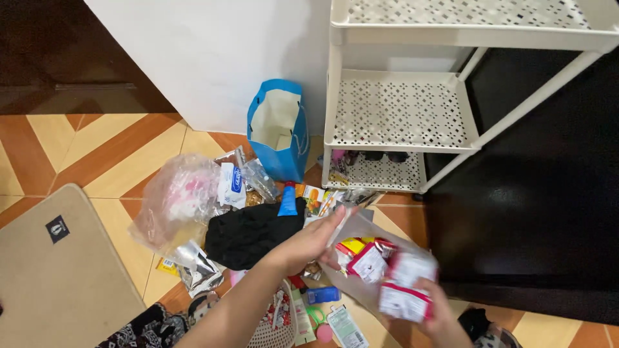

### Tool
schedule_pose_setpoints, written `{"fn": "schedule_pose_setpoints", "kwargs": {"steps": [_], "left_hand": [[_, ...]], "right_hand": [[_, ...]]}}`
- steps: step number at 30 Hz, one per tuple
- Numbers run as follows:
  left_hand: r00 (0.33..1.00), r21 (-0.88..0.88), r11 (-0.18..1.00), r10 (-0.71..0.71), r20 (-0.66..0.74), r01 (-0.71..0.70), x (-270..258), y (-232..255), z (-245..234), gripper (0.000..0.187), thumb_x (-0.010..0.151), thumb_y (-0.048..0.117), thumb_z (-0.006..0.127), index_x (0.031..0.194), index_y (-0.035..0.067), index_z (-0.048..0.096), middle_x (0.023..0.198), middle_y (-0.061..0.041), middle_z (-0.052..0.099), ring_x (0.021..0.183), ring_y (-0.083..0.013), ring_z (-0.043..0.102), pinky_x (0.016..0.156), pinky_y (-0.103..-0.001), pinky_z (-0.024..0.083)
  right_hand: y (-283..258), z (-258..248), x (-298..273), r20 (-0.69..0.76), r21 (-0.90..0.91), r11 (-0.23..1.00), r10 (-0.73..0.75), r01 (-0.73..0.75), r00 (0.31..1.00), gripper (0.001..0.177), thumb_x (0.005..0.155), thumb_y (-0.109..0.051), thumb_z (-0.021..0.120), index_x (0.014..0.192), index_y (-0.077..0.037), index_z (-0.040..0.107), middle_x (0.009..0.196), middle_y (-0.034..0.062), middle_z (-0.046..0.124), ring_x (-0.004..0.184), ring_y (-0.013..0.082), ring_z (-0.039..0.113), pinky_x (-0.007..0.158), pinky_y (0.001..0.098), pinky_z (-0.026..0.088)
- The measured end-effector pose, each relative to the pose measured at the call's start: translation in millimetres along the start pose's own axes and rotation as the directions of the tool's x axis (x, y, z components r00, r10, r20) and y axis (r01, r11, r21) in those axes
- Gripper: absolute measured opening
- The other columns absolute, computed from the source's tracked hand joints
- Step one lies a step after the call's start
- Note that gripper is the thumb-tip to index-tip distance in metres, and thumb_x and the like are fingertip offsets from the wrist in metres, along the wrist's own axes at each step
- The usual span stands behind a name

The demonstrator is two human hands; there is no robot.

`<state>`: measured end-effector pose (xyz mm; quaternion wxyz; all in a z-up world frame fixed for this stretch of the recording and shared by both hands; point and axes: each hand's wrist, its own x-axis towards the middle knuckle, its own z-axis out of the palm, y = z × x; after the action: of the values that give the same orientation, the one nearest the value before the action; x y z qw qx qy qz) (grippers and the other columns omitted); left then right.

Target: Organizing various household items from the floor into a basket and onto a shelf.

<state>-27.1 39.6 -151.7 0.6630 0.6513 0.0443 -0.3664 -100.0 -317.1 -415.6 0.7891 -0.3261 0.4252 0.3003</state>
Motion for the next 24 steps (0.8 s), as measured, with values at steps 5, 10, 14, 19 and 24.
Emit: {"fn": "schedule_pose_setpoints", "kwargs": {"steps": [5, 10, 14, 19, 24], "left_hand": [[0.992, 0.062, 0.994, 0.088, 0.085, -0.094, 36.7, -14.2, 29.5, 0.08, 0.1, 0.077, 0.034, 0.168, 0.035, 0.038, 0.139, -0.022, 0.046, 0.089, -0.0122, 0.059, 0.067, -0.035, 0.059], [0.994, 0.384, 0.916, 0.095, 0.062, -0.112, 4.8, 12.2, 49.3, 0.079, 0.091, 0.074, 0.042, 0.154, 0.028, 0.049, 0.112, -0.014, 0.076, 0.081, -0.0214, 0.07, 0.071, -0.034, 0.061], [0.982, 0.349, 0.924, 0.103, 0.156, -0.153, 5.0, -28.3, 28.3, 0.075, 0.098, 0.07, 0.037, 0.149, 0.018, 0.051, 0.125, -0.012, 0.063, 0.097, -0.0205, 0.067, 0.089, -0.036, 0.057], [0.938, 0.51, 0.799, 0.19, 0.29, -0.32, 1.0, -32.3, 24.5, 0.071, 0.114, 0.067, 0.024, 0.128, 0.008, 0.061, 0.1, -0.018, 0.068, 0.092, -0.0226, 0.071, 0.137, -0.029, 0.018], [0.986, 0.006, 0.998, 0.068, 0.151, -0.069, -19.1, 1.3, 23.0, 0.075, 0.093, 0.067, 0.033, 0.156, 0.026, 0.041, 0.144, 0.002, 0.052, 0.114, -0.0158, 0.064, 0.079, -0.04, 0.064]], "right_hand": [[1.9, -32.1, -54.9, 0.179, -0.387, 0.88, -0.222, 0.276, 0.958, 0.056, 0.067, -0.016, 0.069, 0.119, 0.0, 0.058, 0.104, 0.0208, 0.07, 0.087, 0.0353, 0.07, 0.075, 0.0439, 0.057], [33.3, 32.4, 28.0, 0.3, -0.213, 0.954, -0.142, 0.212, 0.943, 0.051, 0.083, -0.026, 0.076, 0.122, 0.003, 0.064, 0.105, 0.0207, 0.073, 0.088, 0.0334, 0.072, 0.077, 0.045, 0.059], [27.8, 135.6, 19.4, 0.221, 0.072, 0.99, 0.102, -0.12, 0.97, 0.05, 0.081, -0.037, 0.063, 0.12, -0.007, 0.064, 0.104, 0.0176, 0.075, 0.087, 0.0368, 0.075, 0.08, 0.052, 0.061], [30.4, 155.1, 17.8, -0.159, -0.358, 0.919, -0.237, 0.168, 0.958, 0.044, 0.09, -0.038, 0.061, 0.124, -0.012, 0.068, 0.107, 0.0126, 0.077, 0.095, 0.0316, 0.078, 0.088, 0.0469, 0.061], [24.5, 155.0, -12.2, 0.057, -0.986, 0.068, -0.728, 0.155, 0.683, 0.062, 0.077, -0.052, 0.079, 0.123, -0.011, 0.074, 0.109, 0.0126, 0.079, 0.101, 0.0292, 0.078, 0.092, 0.0375, 0.059]]}}
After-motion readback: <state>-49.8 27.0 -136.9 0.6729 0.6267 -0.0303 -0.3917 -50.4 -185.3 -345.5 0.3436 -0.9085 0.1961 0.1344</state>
